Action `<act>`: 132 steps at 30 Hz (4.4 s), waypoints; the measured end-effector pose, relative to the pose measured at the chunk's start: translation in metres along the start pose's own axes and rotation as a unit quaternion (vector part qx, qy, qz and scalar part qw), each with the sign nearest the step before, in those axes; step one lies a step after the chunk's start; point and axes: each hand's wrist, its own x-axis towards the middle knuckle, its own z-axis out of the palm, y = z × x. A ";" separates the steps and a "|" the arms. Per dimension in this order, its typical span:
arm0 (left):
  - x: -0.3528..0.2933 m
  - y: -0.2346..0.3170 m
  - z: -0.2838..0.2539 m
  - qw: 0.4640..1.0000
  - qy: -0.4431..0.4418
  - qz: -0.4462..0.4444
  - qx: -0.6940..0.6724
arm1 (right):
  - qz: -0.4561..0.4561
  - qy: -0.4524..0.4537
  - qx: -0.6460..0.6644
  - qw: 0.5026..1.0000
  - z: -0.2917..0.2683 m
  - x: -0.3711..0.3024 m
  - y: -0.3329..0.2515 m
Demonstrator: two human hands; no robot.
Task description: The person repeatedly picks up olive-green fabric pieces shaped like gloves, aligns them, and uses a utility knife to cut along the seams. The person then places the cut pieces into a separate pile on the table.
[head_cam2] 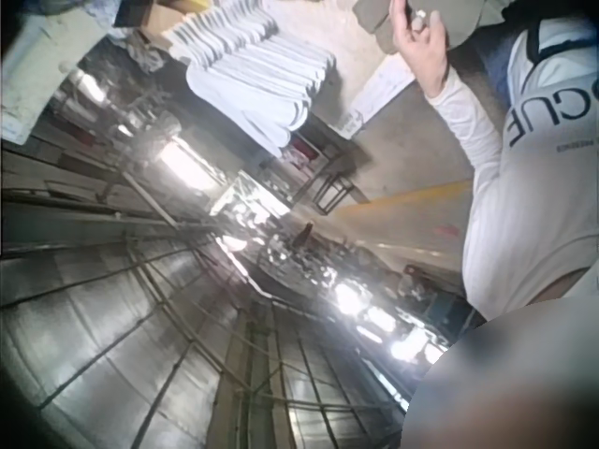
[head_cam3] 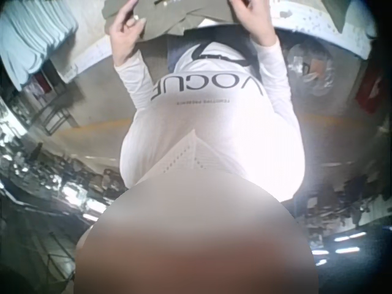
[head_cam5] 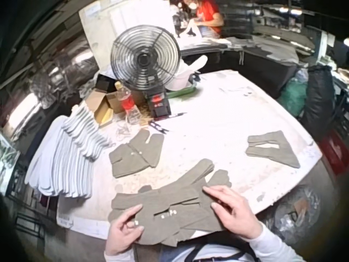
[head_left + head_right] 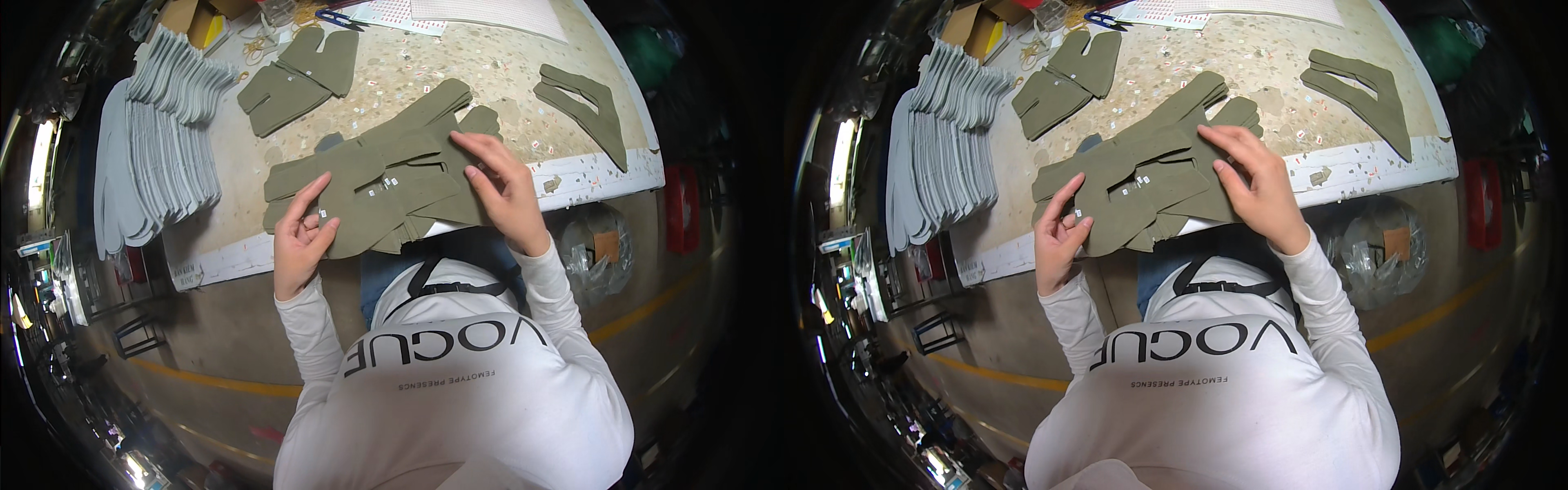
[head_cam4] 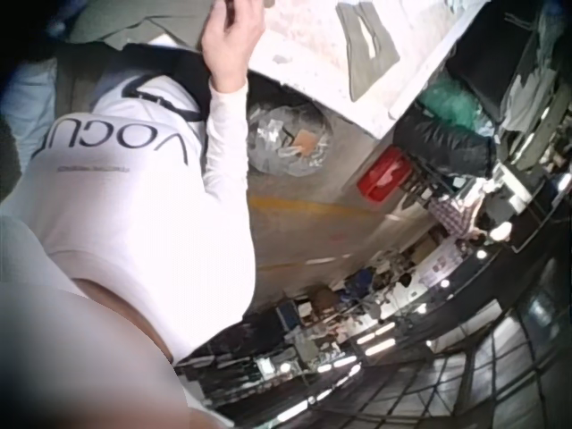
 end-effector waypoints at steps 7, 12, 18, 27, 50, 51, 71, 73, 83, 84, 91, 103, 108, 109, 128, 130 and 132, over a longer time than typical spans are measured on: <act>-0.013 0.007 -0.006 0.996 -0.007 -0.002 0.085 | 0.042 0.016 0.154 0.987 -0.053 0.003 -0.041; -0.024 0.001 -0.004 0.997 0.056 0.006 0.057 | -0.014 0.089 0.154 0.984 -0.077 0.003 -0.076; -0.036 -0.002 0.000 0.994 0.090 0.004 0.069 | -0.037 -0.034 0.184 0.982 -0.044 0.013 -0.089; -0.040 -0.007 -0.002 0.990 0.128 0.010 0.051 | 0.004 -0.094 0.166 0.982 0.008 0.015 -0.043; -0.033 -0.007 0.003 0.992 0.087 0.044 0.074 | 0.090 -0.039 0.111 0.989 -0.012 -0.005 -0.019; -0.033 -0.007 0.003 0.992 0.087 0.045 0.075 | 0.065 -0.027 0.050 0.996 -0.026 0.000 -0.027; -0.025 0.035 0.061 0.968 0.086 0.085 0.219 | -0.067 -0.043 -0.019 0.997 0.075 -0.007 -0.065; -0.025 0.035 0.063 0.970 0.088 0.083 0.210 | -0.076 -0.037 -0.020 0.996 0.071 -0.005 -0.064; -0.023 0.026 0.071 0.973 0.122 0.071 0.180 | -0.081 -0.031 0.010 0.996 0.074 -0.010 -0.061; -0.023 0.025 0.070 0.972 0.135 0.066 0.179 | -0.081 -0.028 0.010 0.996 0.074 -0.009 -0.062; -0.034 0.023 0.063 0.968 0.160 0.064 0.183 | -0.074 -0.055 0.015 0.996 0.077 -0.003 -0.063; -0.030 0.022 0.064 0.978 0.104 0.056 0.171 | -0.078 -0.086 -0.007 0.993 0.049 0.009 -0.056; -0.025 0.022 0.055 0.981 0.122 0.034 0.150 | -0.201 -0.085 -0.064 0.974 -0.012 0.037 -0.065; -0.023 0.021 0.053 0.982 0.113 0.025 0.151 | -0.203 -0.094 -0.089 0.971 -0.030 0.041 -0.067; -0.012 -0.013 0.026 0.986 0.129 -0.015 0.106 | 0.006 0.313 -0.081 0.946 -0.225 -0.006 0.148; -0.012 -0.013 0.026 0.986 0.130 -0.015 0.105 | 0.041 0.305 -0.100 0.946 -0.227 -0.005 0.146; -0.013 -0.013 0.027 0.986 0.130 -0.011 0.102 | 0.063 0.282 -0.127 0.949 -0.228 -0.006 0.143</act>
